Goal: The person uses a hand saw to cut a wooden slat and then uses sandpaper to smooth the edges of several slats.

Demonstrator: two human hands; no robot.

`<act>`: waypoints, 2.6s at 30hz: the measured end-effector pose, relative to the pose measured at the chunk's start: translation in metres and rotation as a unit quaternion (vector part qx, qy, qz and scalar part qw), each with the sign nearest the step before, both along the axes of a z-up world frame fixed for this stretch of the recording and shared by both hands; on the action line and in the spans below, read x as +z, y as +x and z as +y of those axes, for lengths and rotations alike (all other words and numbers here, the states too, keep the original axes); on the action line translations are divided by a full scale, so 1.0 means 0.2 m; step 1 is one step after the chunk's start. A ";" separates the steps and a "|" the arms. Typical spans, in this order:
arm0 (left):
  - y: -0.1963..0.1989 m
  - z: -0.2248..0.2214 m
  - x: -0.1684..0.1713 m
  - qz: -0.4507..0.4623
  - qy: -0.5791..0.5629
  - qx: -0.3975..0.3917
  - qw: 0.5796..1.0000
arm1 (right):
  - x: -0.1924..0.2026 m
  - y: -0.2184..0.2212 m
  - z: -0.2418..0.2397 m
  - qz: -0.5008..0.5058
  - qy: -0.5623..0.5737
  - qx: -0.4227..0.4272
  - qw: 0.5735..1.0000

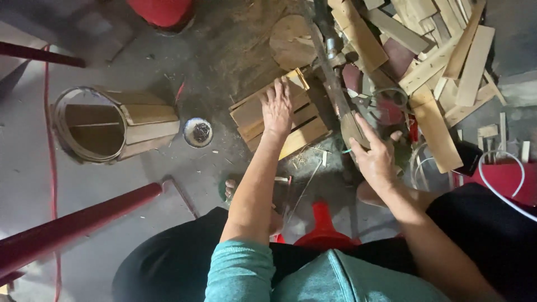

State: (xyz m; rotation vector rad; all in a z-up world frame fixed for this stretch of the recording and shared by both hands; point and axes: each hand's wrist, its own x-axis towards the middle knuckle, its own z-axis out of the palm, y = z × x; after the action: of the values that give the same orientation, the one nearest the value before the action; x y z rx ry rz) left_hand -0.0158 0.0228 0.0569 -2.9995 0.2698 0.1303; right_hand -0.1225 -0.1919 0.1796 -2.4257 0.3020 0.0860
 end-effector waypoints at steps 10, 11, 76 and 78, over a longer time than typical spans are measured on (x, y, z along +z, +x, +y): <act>0.10 -0.03 -0.16 0.079 -0.035 0.048 0.995 | -0.19 -0.16 -0.03 0.008 -0.061 0.024 0.998; 0.12 -0.03 -0.16 0.070 -0.040 0.054 0.995 | -0.20 -0.17 -0.04 0.013 -0.065 0.027 0.997; 0.14 -0.11 -0.44 0.099 0.014 0.039 0.994 | -0.15 -0.36 -0.16 0.070 -0.093 0.084 0.990; 0.11 -0.12 -0.33 0.100 0.036 0.026 0.994 | -0.19 -0.29 -0.13 0.009 -0.129 0.133 0.983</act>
State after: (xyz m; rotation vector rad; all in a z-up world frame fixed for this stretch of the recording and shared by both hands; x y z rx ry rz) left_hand 0.0067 -0.0007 -0.0094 -2.9235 0.2026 0.4382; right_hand -0.1815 -0.2181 0.1425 -2.7132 -0.0061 0.1974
